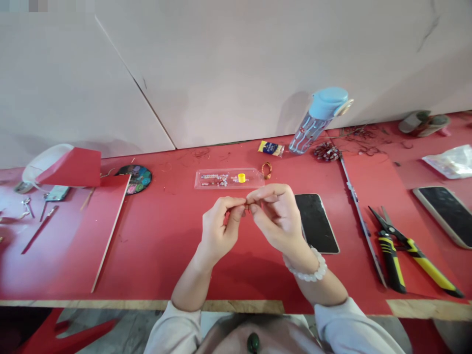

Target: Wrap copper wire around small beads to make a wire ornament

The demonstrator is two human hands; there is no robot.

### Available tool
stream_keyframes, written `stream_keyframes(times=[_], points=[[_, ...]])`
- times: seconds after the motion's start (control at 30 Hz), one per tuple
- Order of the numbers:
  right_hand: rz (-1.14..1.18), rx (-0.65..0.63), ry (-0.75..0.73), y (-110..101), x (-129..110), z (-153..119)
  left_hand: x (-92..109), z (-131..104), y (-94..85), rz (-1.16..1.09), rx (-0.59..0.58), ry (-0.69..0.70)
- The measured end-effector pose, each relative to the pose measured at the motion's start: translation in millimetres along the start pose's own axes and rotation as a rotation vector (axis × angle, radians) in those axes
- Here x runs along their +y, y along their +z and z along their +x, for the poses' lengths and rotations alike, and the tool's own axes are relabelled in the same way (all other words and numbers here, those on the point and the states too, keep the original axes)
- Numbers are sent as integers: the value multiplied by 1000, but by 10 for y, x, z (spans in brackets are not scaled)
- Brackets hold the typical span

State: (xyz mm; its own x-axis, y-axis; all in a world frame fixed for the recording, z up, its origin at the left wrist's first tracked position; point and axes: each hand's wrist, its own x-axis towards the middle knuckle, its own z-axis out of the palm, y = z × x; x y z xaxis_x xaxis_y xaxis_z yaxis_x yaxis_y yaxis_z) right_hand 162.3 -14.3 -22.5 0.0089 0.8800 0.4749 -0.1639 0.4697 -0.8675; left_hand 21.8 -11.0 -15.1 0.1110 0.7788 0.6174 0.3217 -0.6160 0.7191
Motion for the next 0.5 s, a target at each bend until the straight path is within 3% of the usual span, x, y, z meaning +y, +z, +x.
stream_keyframes(times=[0.33, 0.5], points=[[238, -57, 161, -25, 5, 101, 28, 17, -7, -16, 1, 30], [-111, -61, 56, -106, -55, 82, 18, 5, 6, 49, 16, -3]])
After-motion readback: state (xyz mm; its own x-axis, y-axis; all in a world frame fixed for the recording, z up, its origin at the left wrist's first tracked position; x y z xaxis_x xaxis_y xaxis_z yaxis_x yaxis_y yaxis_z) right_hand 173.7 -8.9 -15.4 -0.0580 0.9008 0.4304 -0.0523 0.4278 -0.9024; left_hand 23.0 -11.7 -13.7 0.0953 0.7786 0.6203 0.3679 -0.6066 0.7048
